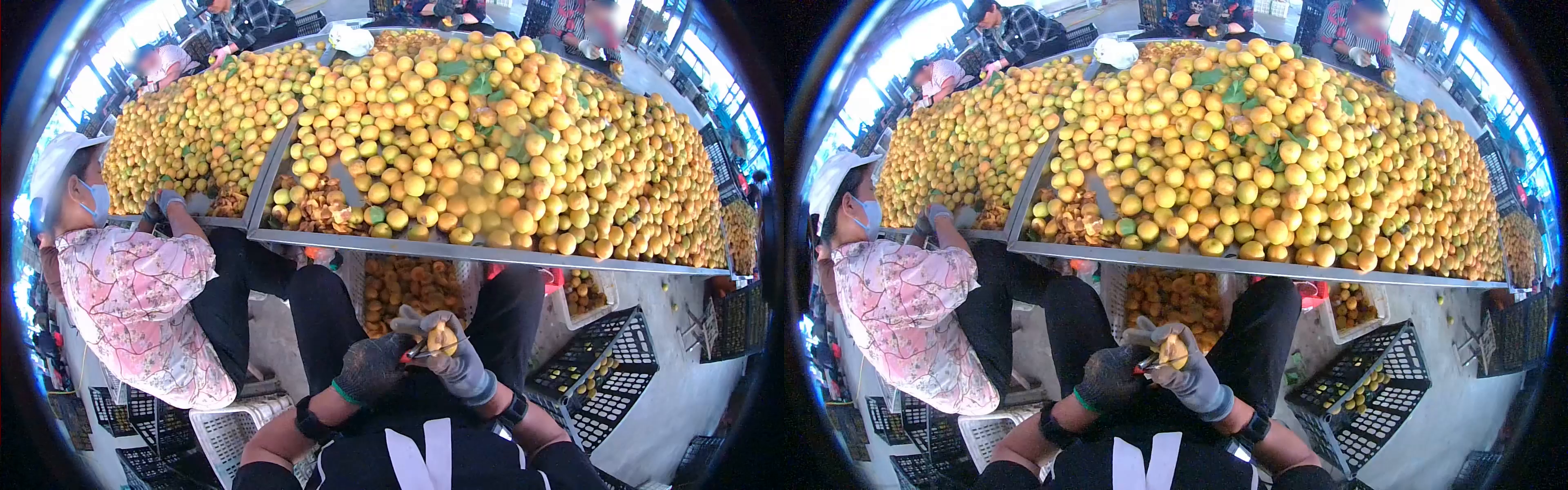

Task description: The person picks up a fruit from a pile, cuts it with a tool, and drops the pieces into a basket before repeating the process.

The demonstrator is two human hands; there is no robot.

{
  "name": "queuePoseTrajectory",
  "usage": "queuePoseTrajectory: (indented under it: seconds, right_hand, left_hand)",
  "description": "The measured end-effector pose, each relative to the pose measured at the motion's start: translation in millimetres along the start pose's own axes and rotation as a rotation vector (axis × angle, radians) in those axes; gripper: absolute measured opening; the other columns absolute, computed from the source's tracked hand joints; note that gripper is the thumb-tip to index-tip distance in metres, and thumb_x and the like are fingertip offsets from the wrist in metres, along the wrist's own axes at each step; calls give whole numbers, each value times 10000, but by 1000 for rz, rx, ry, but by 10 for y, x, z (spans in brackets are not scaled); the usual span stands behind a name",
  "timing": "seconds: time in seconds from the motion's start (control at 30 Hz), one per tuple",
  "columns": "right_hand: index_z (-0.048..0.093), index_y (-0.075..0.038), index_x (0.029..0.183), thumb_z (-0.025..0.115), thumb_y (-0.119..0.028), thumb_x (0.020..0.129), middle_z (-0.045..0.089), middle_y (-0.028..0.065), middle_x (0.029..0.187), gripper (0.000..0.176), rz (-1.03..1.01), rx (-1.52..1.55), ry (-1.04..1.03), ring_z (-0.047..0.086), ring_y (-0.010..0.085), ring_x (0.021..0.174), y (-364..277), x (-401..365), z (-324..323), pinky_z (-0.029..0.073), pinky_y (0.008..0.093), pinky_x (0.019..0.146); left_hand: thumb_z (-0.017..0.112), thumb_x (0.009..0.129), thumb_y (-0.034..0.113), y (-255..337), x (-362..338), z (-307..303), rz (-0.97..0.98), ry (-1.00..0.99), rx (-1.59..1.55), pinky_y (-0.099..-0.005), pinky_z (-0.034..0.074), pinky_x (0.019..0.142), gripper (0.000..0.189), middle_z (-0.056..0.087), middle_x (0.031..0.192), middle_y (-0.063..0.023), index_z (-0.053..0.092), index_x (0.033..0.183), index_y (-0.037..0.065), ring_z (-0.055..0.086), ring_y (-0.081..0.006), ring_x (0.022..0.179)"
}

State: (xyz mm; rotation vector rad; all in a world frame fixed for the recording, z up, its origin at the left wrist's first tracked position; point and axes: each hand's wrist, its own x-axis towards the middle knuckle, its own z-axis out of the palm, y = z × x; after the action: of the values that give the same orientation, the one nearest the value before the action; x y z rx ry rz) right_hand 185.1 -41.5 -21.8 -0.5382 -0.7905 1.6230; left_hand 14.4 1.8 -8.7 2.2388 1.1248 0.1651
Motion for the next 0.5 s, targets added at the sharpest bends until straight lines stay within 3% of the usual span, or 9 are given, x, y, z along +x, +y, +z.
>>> queuePoseTrajectory:
  seconds: [0.13, 0.23, 0.3, 0.43, 0.5]
  right_hand:
    - [375, -135, 1254, 728, -282, 835, 476, 175, 1359, 567, -35, -68, 8, 338, 265, 1365, 18, 56, 78, 189, 409, 1138]
    - [362, -125, 1255, 715, -242, 850, 451, 186, 1381, 550, -83, -119, 27, 367, 255, 1349, 28, 60, 102, 254, 394, 1114]
    - [358, -149, 1264, 664, -412, 863, 358, 220, 1449, 569, 76, -153, 59, 340, 293, 1354, -26, 49, 130, 419, 378, 1013]
    - [354, -141, 1272, 638, -399, 888, 348, 223, 1455, 543, 138, -47, 69, 412, 258, 1300, 6, 19, 100, 431, 372, 996]
    - [354, -142, 1272, 645, -312, 900, 341, 224, 1458, 502, -73, -172, 0, 476, 216, 1234, -9, 69, 132, 446, 351, 973]
  left_hand:
    - [690, 779, 323, -85, -5, 5, 69, 151, 10, -449, 518, 619, 392, 664, 805, -153, 609, 1085, 93, 666, -335, 751]
    - [706, 764, 365, -93, -13, 0, 91, 214, 7, -447, 512, 613, 444, 661, 803, -149, 600, 1101, 95, 665, -333, 746]
    - [712, 756, 380, -108, -27, 16, 105, 254, -6, -447, 510, 613, 465, 660, 800, -147, 597, 1107, 96, 664, -333, 742]
    - [712, 753, 383, -86, -6, -22, 69, 269, 68, -446, 508, 625, 458, 655, 798, -142, 601, 1093, 98, 661, -332, 753]
    - [710, 754, 378, -114, -29, -16, 72, 268, 67, -449, 507, 626, 450, 655, 807, -142, 601, 1090, 98, 660, -333, 757]
